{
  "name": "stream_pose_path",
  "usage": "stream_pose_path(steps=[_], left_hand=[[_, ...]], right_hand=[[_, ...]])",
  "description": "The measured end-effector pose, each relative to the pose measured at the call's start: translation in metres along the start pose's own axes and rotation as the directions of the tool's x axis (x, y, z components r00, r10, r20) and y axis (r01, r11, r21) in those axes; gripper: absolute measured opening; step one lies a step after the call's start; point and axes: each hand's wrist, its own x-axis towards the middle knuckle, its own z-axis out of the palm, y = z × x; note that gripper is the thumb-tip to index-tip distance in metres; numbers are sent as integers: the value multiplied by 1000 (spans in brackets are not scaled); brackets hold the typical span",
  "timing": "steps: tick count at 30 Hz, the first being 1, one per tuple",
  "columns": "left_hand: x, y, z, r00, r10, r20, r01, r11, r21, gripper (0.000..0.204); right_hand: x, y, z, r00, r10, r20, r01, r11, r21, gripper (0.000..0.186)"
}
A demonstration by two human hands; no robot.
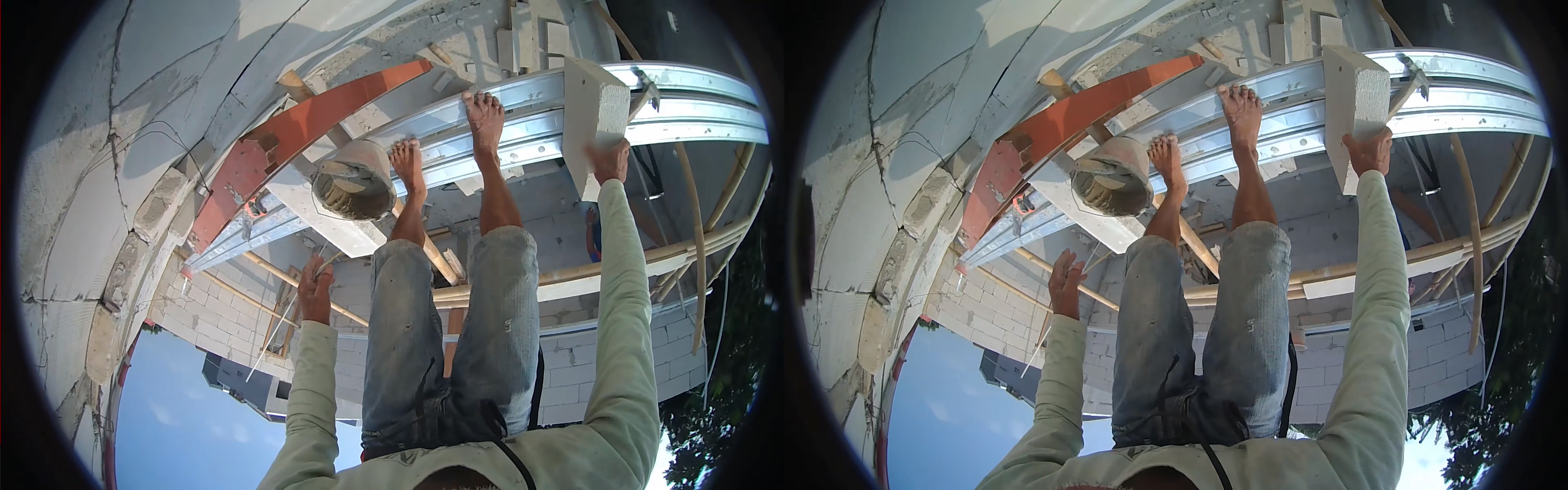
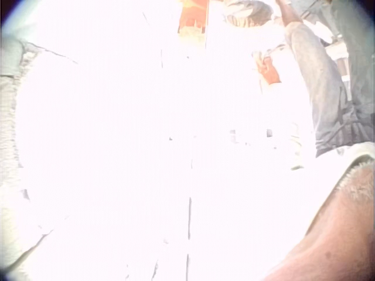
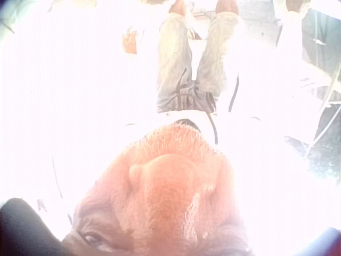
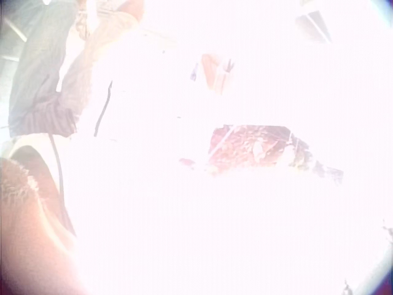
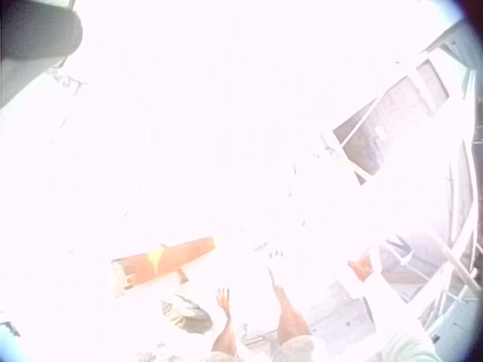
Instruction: The person hammers a wall block with a hammer, fits block pieces into place on the wall, and applies mortar with a trowel while holding a wooden board against the structure.
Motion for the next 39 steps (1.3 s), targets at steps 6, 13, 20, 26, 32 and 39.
stream_pose_path(steps=[6, 13, 20, 26, 32, 39], left_hand=[[-3, 3, 15, 998, -53, -33, 54, 998, 19, 57], [3, -3, 29, 998, 25, -65, -34, 990, -137, 52], [13, -31, 20, 997, -7, -82, -16, 961, -277, 55], [11, -59, 18, 989, -90, -121, 29, 902, -430, 55], [-5, -56, 44, 987, -85, -134, -14, 794, -608, 53], [-30, -45, 87, 995, 32, -97, -75, 879, -471, 48]], right_hand=[[-4, -2, 10, 1000, -18, -26, 18, 1000, 5, 97], [-8, -18, -4, 995, 95, 0, -95, 990, -107, 116], [-21, -77, -25, 889, -406, -212, 342, 896, -283, 76], [-93, -228, 9, 563, -806, 183, 820, 573, 1, 50], [-194, -350, 106, 89, -887, 454, 962, 194, 190, 48], [-269, -420, 178, 24, -784, 621, 997, 65, 44, 45]])
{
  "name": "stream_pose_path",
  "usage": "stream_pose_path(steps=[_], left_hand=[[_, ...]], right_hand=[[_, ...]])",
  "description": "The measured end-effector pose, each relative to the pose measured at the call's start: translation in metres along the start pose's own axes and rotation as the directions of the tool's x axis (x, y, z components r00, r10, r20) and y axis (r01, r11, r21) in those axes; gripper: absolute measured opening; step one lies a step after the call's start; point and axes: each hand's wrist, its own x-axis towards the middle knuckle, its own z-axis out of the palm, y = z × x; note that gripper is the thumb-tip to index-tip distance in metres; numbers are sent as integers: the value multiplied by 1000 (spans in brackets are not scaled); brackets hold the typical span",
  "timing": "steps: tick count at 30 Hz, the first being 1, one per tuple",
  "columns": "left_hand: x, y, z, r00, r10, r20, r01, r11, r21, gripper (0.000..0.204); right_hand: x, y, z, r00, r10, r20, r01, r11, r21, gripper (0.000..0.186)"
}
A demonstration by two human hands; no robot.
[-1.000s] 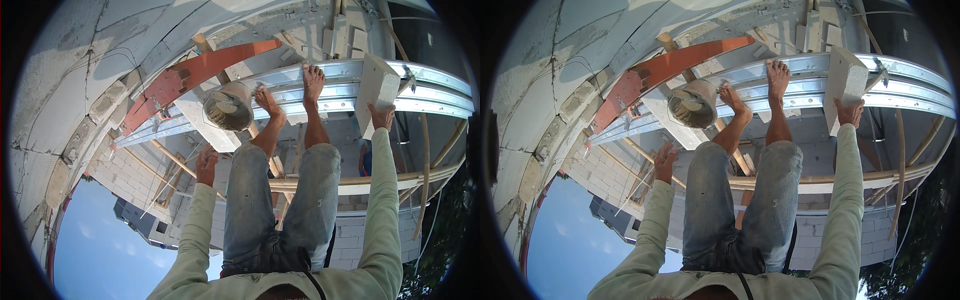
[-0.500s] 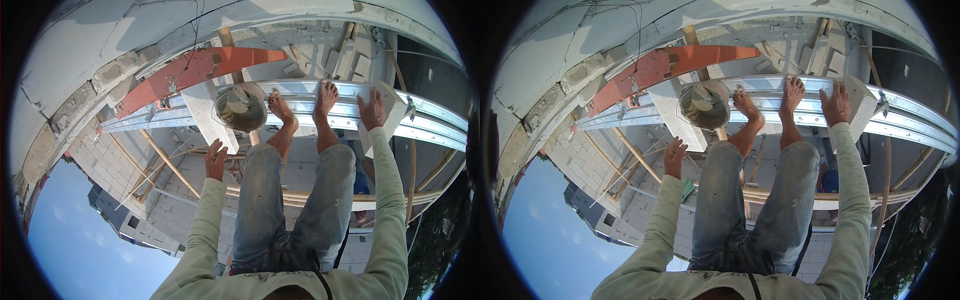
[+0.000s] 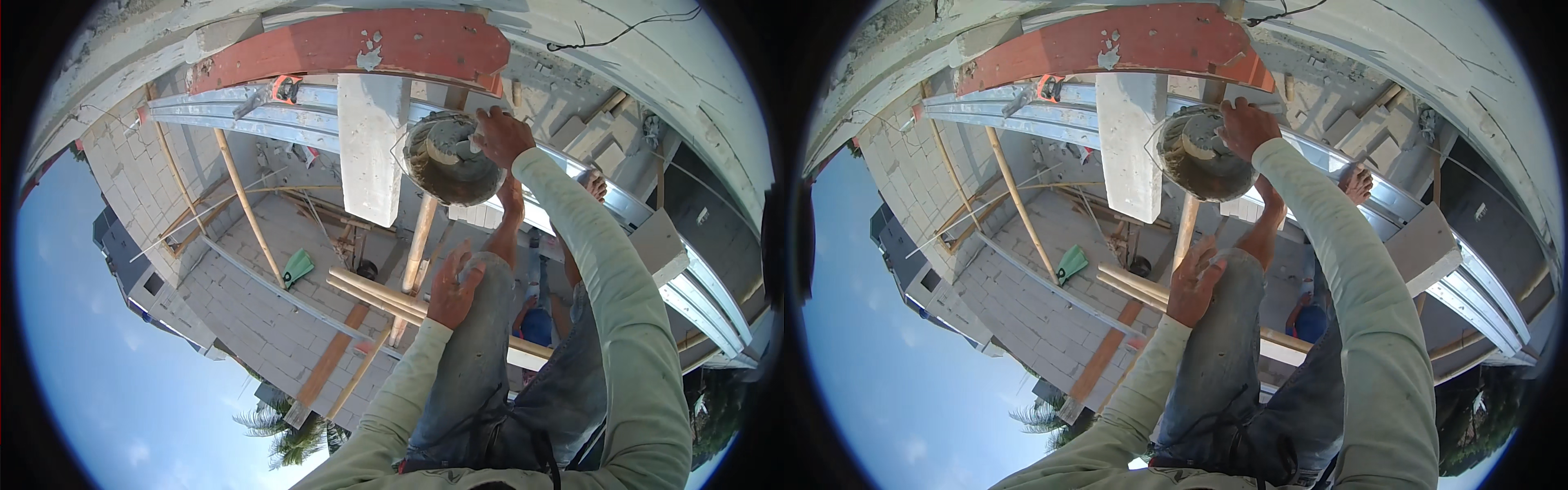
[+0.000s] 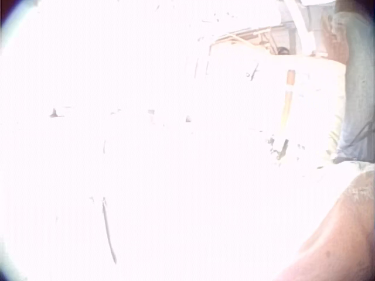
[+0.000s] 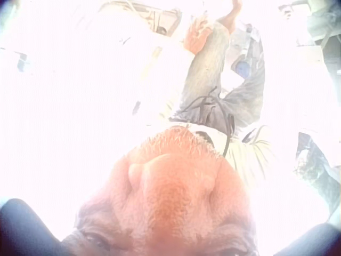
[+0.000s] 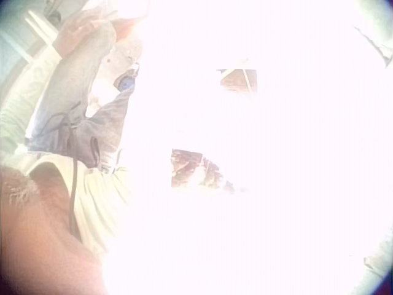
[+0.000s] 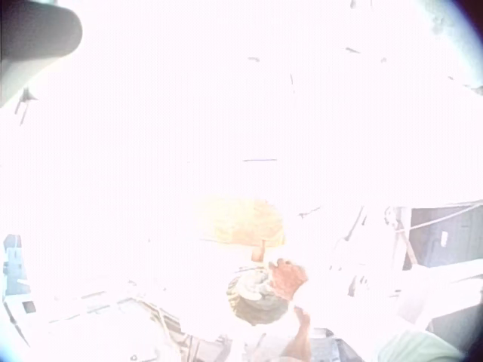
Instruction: The person hammers a wall block with a hammer, fits block pieces into place on the wall, and applies mortar with a trowel while holding a wooden board against the structure.
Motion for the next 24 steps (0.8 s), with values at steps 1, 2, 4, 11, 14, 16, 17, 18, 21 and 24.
stream_pose_path(steps=[1, 2, 4, 11, 14, 16, 17, 18, 21, 24], left_hand=[[-1, 8, 4, 1000, 1, 5, -1, 1000, 24, 50], [-4, 4, 3, 1000, -15, -14, 15, 999, -36, 50], [-10, -2, 4, 996, 69, -57, -70, 997, -20, 48], [-18, -3, 25, 993, 82, -81, -83, 997, -5, 46], [-17, -4, 25, 995, 27, -95, -31, 999, -38, 46], [-20, -6, 25, 996, -5, -90, 7, 1000, 18, 47], [-18, -5, 29, 996, -5, -89, 5, 1000, -1, 47], [-17, -4, 33, 995, -2, -97, 1, 1000, -15, 46], [-18, -5, 35, 994, -39, -106, 35, 999, -38, 45], [-18, -6, 34, 991, -71, -116, 63, 995, -71, 44]], right_hand=[[7, 2, 8, 1000, 3, -23, -4, 999, -46, 37], [17, -5, 12, 999, -14, -45, 8, 993, -120, 29], [26, -17, 20, 999, -32, -43, 23, 978, -207, 23], [-10, -74, 30, 991, -7, 136, 24, 991, -128, 28], [-15, -100, 42, 956, 56, 289, 5, 978, -208, 29], [-13, -104, 50, 918, 102, 382, 5, 963, -270, 29], [-8, -94, 58, 896, 170, 409, -35, 947, -318, 30], [-2, -84, 65, 870, 238, 431, -73, 928, -366, 32], [6, -67, 83, 828, 253, 500, -30, 911, -411, 34], [9, -75, 82, 756, 331, 565, -106, 914, -392, 35]])
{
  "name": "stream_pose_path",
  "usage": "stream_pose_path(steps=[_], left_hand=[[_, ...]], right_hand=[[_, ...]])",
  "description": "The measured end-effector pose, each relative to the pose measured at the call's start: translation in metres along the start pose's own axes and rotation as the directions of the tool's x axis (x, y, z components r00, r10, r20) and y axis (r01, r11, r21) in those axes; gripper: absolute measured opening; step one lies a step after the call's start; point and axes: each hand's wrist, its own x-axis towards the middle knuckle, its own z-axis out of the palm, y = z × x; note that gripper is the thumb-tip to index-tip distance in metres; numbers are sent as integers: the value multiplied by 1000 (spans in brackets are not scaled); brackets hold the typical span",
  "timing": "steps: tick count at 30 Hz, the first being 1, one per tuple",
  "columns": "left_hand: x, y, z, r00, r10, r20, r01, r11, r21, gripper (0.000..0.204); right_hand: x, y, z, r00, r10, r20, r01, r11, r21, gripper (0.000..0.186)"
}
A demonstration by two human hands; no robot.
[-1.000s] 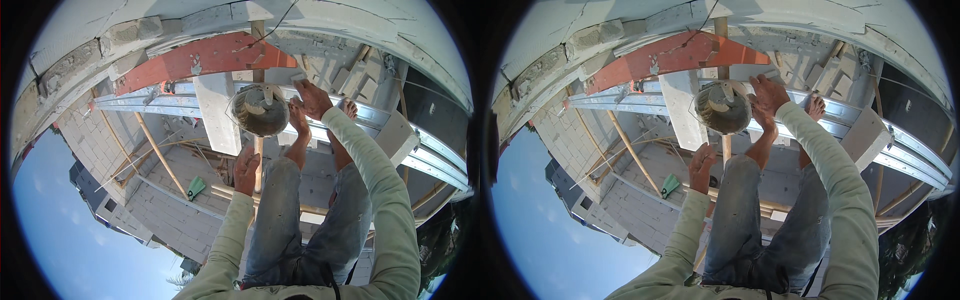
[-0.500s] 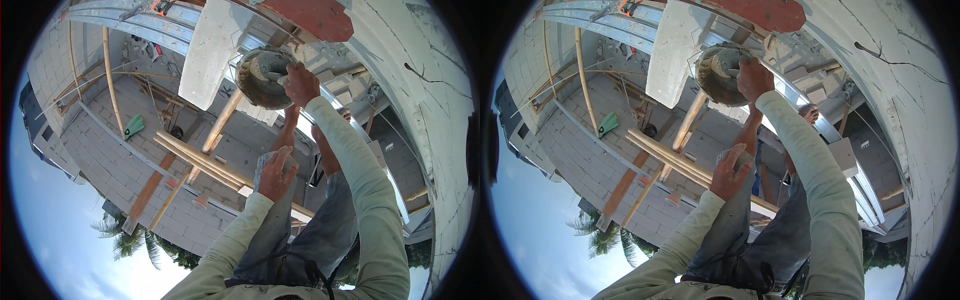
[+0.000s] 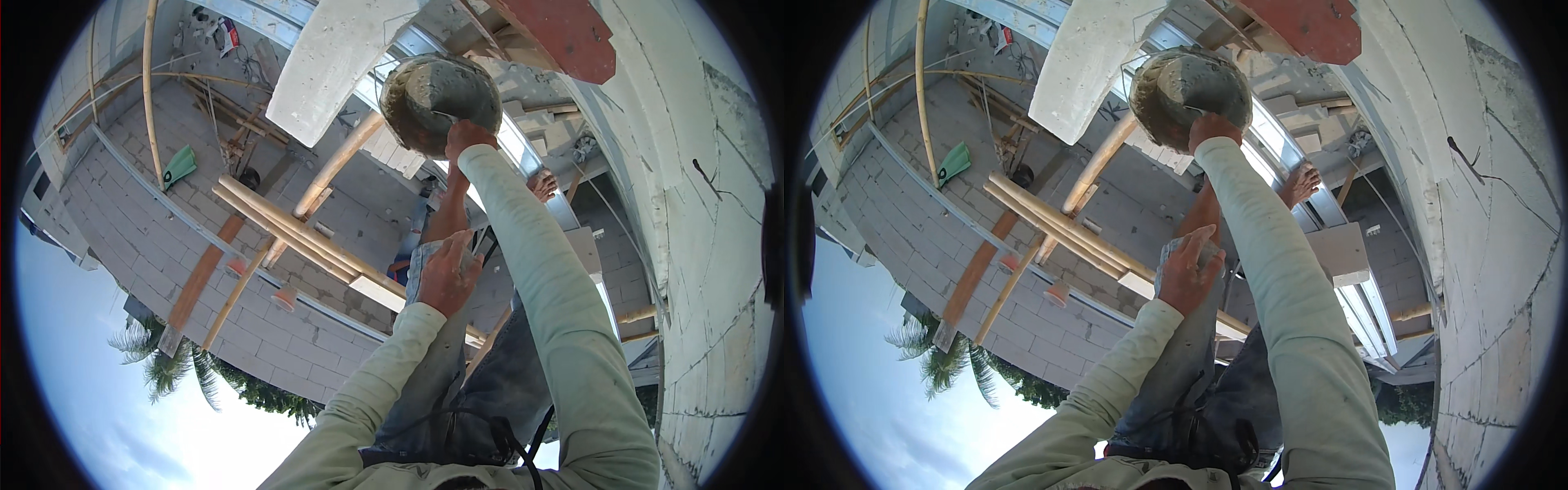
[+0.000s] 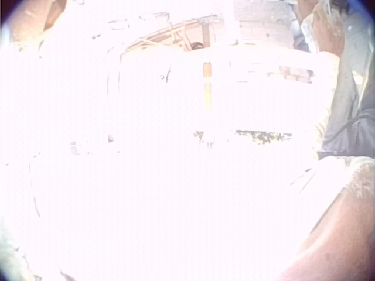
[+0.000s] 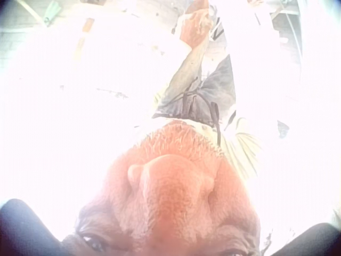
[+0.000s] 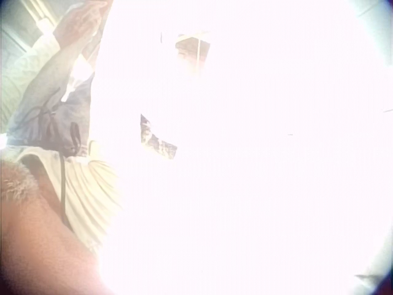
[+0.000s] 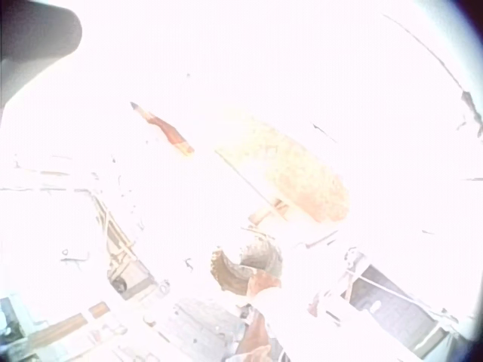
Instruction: The person hammers a wall block with a hammer, fits block pieces into place on the wall, and applies mortar with a trowel while holding a wooden board against the structure.
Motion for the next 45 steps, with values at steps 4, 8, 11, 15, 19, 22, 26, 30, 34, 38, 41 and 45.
stream_pose_path(steps=[4, 8, 11, 15, 19, 22, 26, 30, 34, 38, 41, 45], left_hand=[[-1, -3, 7, 1000, -24, -8, 23, 997, -69, 43], [-7, -12, 4, 997, -75, -26, 73, 994, -77, 43], [-11, -12, 7, 997, -77, -24, 75, 994, -80, 43], [-6, -26, 18, 978, -208, -1, 197, 930, -309, 45], [33, -75, 0, 864, -486, -132, 305, 713, -632, 45], [71, -115, 2, 777, -629, -31, 433, 570, -699, 48], [115, -143, 42, 688, -649, 325, 450, 29, -893, 51], [153, -139, 82, 781, -538, 318, 261, -182, -948, 49], [162, -123, 86, 750, -603, 272, 73, -333, -940, 48], [162, -130, 84, 759, -598, 256, 36, -354, -935, 49], [162, -135, 82, 761, -582, 286, 54, -382, -922, 49], [158, -142, 77, 788, -552, 273, 130, -286, -950, 51]], right_hand=[[-11, 9, 12, 1000, 10, -20, -10, 1000, 18, 31], [-64, 14, 17, 979, -139, -151, 134, 990, -43, 28], [-89, 44, 26, 956, -173, -239, 142, 980, -140, 33], [-82, 99, 43, 838, -366, -406, 175, 883, -435, 37], [-62, 128, 54, 777, -442, -448, 163, 829, -535, 38], [-42, 155, 77, 728, -466, -503, 140, 819, -557, 37], [-40, 161, 88, 835, -333, -438, 110, 881, -460, 36], [-50, 185, 100, 858, -294, -420, 26, 843, -538, 39], [-80, 196, 88, 891, -231, -390, 25, 884, -467, 39], [-102, 208, 81, 900, -238, -365, 33, 873, -487, 35], [-128, 218, 72, 915, -201, -350, 13, 881, -473, 36], [-156, 227, 54, 942, -154, -299, 99, 977, -191, 40]])
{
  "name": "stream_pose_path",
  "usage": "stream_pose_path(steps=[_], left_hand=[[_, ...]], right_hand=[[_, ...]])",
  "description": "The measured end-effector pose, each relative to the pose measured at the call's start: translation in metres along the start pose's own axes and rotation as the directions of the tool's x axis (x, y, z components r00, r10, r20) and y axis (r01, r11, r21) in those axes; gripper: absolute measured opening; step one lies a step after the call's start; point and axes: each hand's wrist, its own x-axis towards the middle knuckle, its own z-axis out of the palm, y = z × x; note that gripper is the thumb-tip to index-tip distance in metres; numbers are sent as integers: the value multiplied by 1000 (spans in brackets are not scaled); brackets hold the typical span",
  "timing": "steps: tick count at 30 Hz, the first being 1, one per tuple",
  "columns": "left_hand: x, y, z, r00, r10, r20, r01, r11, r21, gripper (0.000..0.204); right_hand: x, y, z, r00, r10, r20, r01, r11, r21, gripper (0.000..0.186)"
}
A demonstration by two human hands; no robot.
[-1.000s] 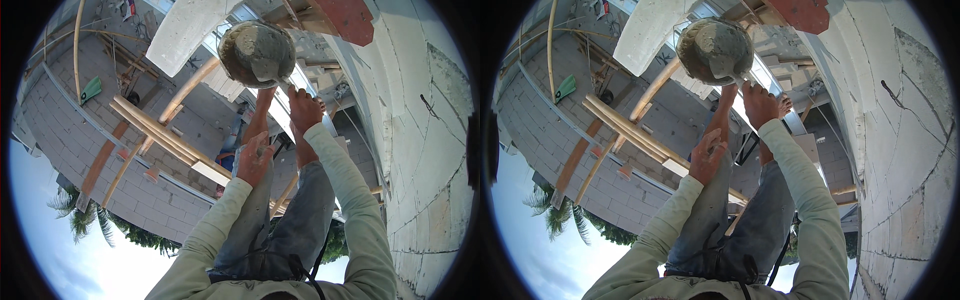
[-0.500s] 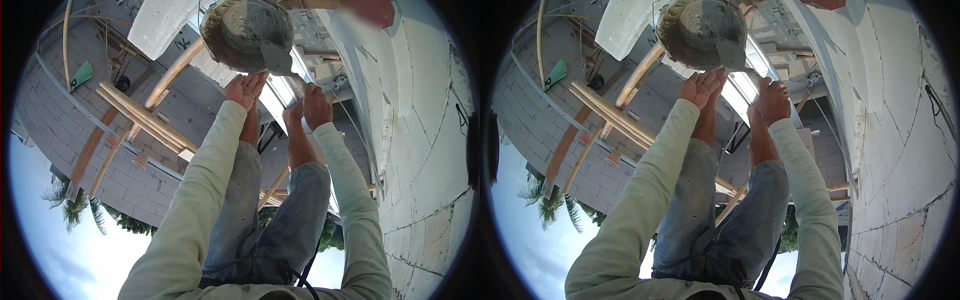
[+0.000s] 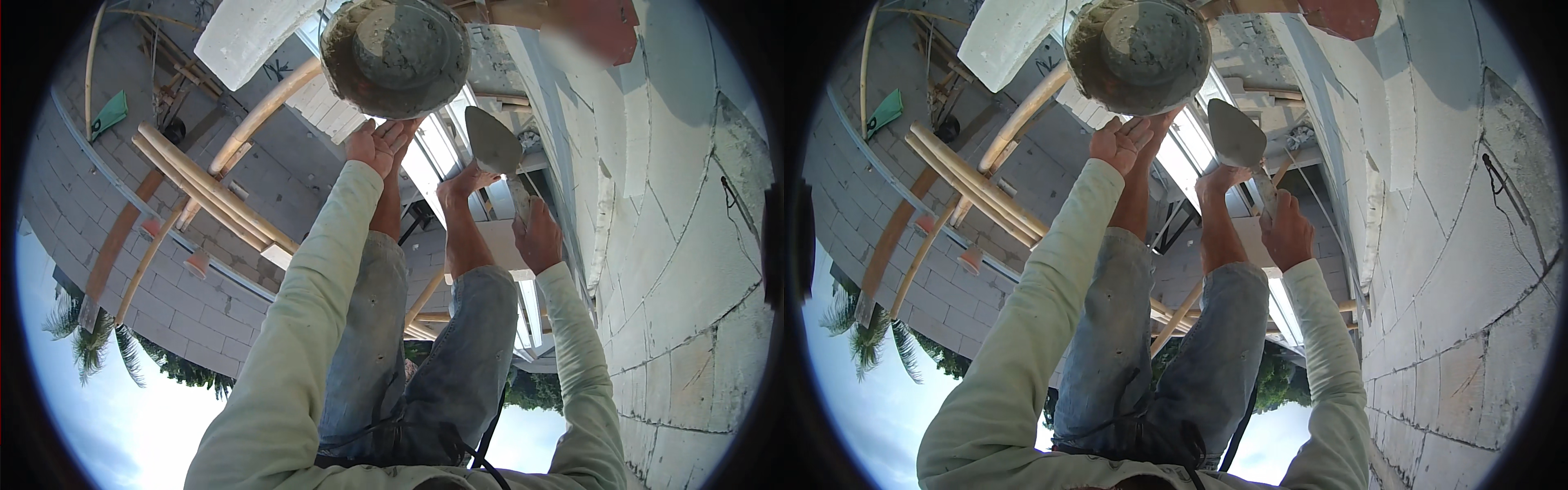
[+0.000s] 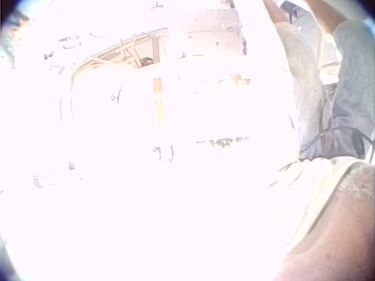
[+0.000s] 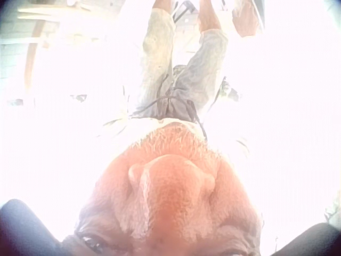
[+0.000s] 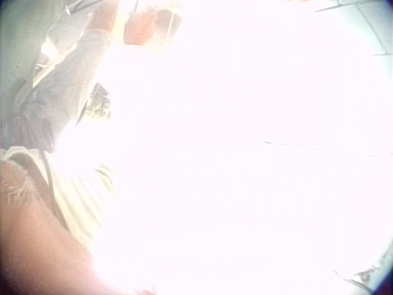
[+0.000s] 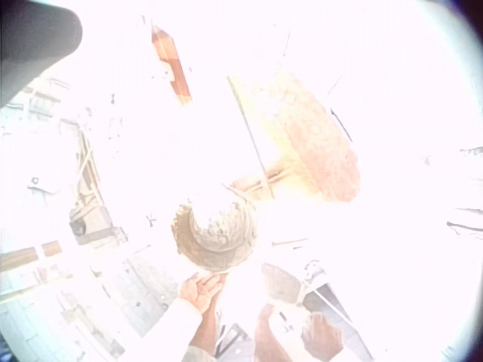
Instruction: The person hammers a wall block with a hammer, fits block pieces into place on the wall, and applies mortar with a trowel while holding a wooden board against the structure.
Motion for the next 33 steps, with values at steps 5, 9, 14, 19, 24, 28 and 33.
stream_pose_path(steps=[5, 9, 14, 19, 24, 28, 33], left_hand=[[0, 2, -5, 1000, 19, -25, -17, 998, 63, 56], [-5, -5, -2, 1000, -10, 3, 9, 996, 92, 56], [0, -3, 2, 997, -38, 67, 33, 997, 72, 49], [16, 8, -8, 1000, -8, 15, 5, 982, 189, 39], [14, 4, -4, 999, -29, 32, 24, 989, 146, 38], [15, 3, -1, 1000, -26, 15, 23, 983, 180, 36], [11, 6, -9, 998, 3, 64, -16, 980, 198, 35]], right_hand=[[34, -45, -19, 986, -101, 130, 17, 846, 533, 33], [106, -65, -6, 800, -249, 547, -486, 268, 832, 24], [103, -56, 14, 841, -186, 508, -532, -116, 839, 25], [52, -38, 14, 843, -123, 524, -536, -107, 837, 30], [11, -11, 3, 811, 25, 585, -582, -76, 810, 32], [-9, 17, -6, 843, 205, 498, -538, 266, 800, 36], [26, -27, -11, 965, -174, -195, 239, 891, 387, 39]])
